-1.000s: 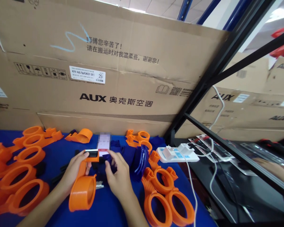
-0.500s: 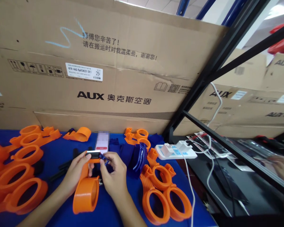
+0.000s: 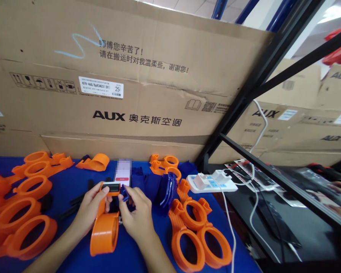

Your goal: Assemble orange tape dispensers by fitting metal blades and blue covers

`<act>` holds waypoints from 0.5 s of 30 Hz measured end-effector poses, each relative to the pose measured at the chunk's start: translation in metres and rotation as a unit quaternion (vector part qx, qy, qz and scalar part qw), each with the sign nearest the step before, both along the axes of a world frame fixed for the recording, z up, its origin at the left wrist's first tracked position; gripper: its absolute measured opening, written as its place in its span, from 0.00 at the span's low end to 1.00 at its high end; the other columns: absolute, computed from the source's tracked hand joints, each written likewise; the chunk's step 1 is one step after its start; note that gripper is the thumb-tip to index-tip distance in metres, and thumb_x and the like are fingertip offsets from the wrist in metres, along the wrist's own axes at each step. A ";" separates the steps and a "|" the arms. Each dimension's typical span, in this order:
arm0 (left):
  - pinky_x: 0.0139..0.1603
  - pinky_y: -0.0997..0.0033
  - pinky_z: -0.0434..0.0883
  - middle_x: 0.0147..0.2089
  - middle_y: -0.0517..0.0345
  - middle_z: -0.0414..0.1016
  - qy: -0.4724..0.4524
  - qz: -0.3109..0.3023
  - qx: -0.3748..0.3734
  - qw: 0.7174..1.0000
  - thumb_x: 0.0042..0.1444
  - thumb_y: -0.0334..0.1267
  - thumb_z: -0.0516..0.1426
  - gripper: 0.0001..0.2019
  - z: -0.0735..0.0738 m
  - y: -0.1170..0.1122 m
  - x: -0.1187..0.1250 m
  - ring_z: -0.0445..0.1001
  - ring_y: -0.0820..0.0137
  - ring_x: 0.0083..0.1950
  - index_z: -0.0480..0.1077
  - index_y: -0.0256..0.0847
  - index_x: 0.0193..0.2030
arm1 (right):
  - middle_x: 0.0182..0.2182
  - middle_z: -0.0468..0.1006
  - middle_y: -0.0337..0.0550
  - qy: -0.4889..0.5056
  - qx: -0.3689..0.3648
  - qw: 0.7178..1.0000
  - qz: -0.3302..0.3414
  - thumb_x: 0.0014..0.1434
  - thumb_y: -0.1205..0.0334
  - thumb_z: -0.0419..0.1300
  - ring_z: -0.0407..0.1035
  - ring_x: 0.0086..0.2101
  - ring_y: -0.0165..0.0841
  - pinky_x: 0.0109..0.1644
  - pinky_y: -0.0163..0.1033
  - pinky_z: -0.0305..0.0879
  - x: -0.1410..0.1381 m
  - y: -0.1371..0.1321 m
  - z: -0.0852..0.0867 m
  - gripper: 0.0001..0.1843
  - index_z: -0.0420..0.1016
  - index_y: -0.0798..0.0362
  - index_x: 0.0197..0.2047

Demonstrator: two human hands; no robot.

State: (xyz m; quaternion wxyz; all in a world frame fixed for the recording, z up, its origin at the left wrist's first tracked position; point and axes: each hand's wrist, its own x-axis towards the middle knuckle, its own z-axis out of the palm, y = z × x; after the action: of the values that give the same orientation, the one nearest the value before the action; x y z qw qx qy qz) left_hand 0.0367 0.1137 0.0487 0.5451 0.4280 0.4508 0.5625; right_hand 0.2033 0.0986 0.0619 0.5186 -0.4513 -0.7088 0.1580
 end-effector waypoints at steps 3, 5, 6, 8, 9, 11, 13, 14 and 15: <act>0.22 0.75 0.66 0.28 0.63 0.75 0.024 0.010 0.007 1.000 0.60 0.51 0.62 0.15 0.000 0.001 -0.001 0.70 0.75 0.20 0.69 0.42 0.34 | 0.29 0.73 0.41 -0.013 -0.009 1.000 0.016 0.70 0.62 0.59 0.68 0.28 0.33 0.31 0.36 0.66 0.002 0.001 0.000 0.15 0.78 0.52 0.57; 0.23 0.75 0.66 0.28 0.63 0.74 0.045 0.009 0.013 0.999 0.61 0.52 0.61 0.15 0.000 0.002 -0.001 0.70 0.75 0.21 0.69 0.42 0.34 | 0.32 0.74 0.43 -0.022 -0.013 0.999 0.034 0.71 0.62 0.56 0.70 0.30 0.34 0.33 0.37 0.67 0.002 0.002 0.000 0.18 0.75 0.52 0.61; 0.23 0.75 0.66 0.29 0.63 0.74 0.057 0.007 0.016 0.998 0.61 0.52 0.61 0.15 -0.001 0.002 -0.001 0.70 0.75 0.21 0.70 0.42 0.35 | 0.34 0.75 0.45 -0.024 -0.014 0.999 0.043 0.72 0.63 0.54 0.71 0.32 0.35 0.34 0.37 0.68 0.003 0.002 0.001 0.20 0.73 0.52 0.63; 0.24 0.75 0.67 0.29 0.63 0.75 0.072 0.003 0.018 0.997 0.61 0.52 0.61 0.15 -0.001 0.003 -0.001 0.70 0.75 0.21 0.71 0.42 0.36 | 0.37 0.76 0.47 -0.022 -0.013 0.998 0.057 0.72 0.65 0.51 0.72 0.35 0.36 0.36 0.38 0.70 0.003 0.003 0.001 0.22 0.70 0.53 0.66; 0.24 0.74 0.67 0.30 0.63 0.75 0.074 -0.001 0.018 0.997 0.61 0.52 0.61 0.14 0.000 0.003 -0.001 0.70 0.75 0.22 0.71 0.42 0.37 | 0.37 0.76 0.47 -0.021 -0.013 0.998 0.058 0.72 0.66 0.50 0.72 0.36 0.36 0.37 0.38 0.70 0.003 0.003 0.001 0.23 0.69 0.53 0.67; 0.24 0.74 0.68 0.29 0.63 0.74 0.073 -0.019 0.019 0.997 0.59 0.51 0.63 0.14 0.002 0.001 0.000 0.70 0.74 0.22 0.73 0.42 0.40 | 0.37 0.76 0.47 -0.025 -0.016 0.998 0.054 0.71 0.67 0.50 0.72 0.35 0.36 0.37 0.37 0.70 0.002 0.003 0.001 0.22 0.70 0.53 0.66; 0.26 0.74 0.69 0.29 0.65 0.73 0.068 -0.039 0.028 0.996 0.58 0.49 0.65 0.15 0.004 -0.001 0.002 0.70 0.74 0.23 0.74 0.42 0.45 | 0.34 0.75 0.45 -0.034 -0.015 0.998 0.043 0.70 0.68 0.52 0.72 0.33 0.35 0.36 0.37 0.69 0.002 0.002 0.000 0.19 0.74 0.53 0.60; 0.26 0.74 0.70 0.29 0.66 0.72 0.068 -0.046 0.035 0.996 0.57 0.48 0.66 0.16 0.005 -0.003 0.002 0.69 0.74 0.23 0.73 0.42 0.47 | 0.33 0.75 0.43 -0.039 -0.011 0.999 0.035 0.70 0.68 0.53 0.71 0.32 0.35 0.35 0.37 0.68 0.002 0.002 0.000 0.16 0.77 0.53 0.55; 0.27 0.75 0.70 0.28 0.67 0.71 0.069 -0.049 0.040 0.996 0.57 0.47 0.66 0.16 0.005 -0.004 0.002 0.69 0.75 0.24 0.73 0.42 0.48 | 0.31 0.74 0.43 -0.044 -0.006 0.999 0.027 0.69 0.68 0.54 0.71 0.31 0.34 0.34 0.37 0.68 0.002 0.002 0.000 0.13 0.78 0.53 0.50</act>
State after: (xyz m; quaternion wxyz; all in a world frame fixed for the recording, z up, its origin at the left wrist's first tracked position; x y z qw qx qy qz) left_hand 0.0392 0.1097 0.0542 0.5223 0.5086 0.4427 0.5220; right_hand 0.2050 0.1002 0.0621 0.4801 -0.4417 -0.7417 0.1558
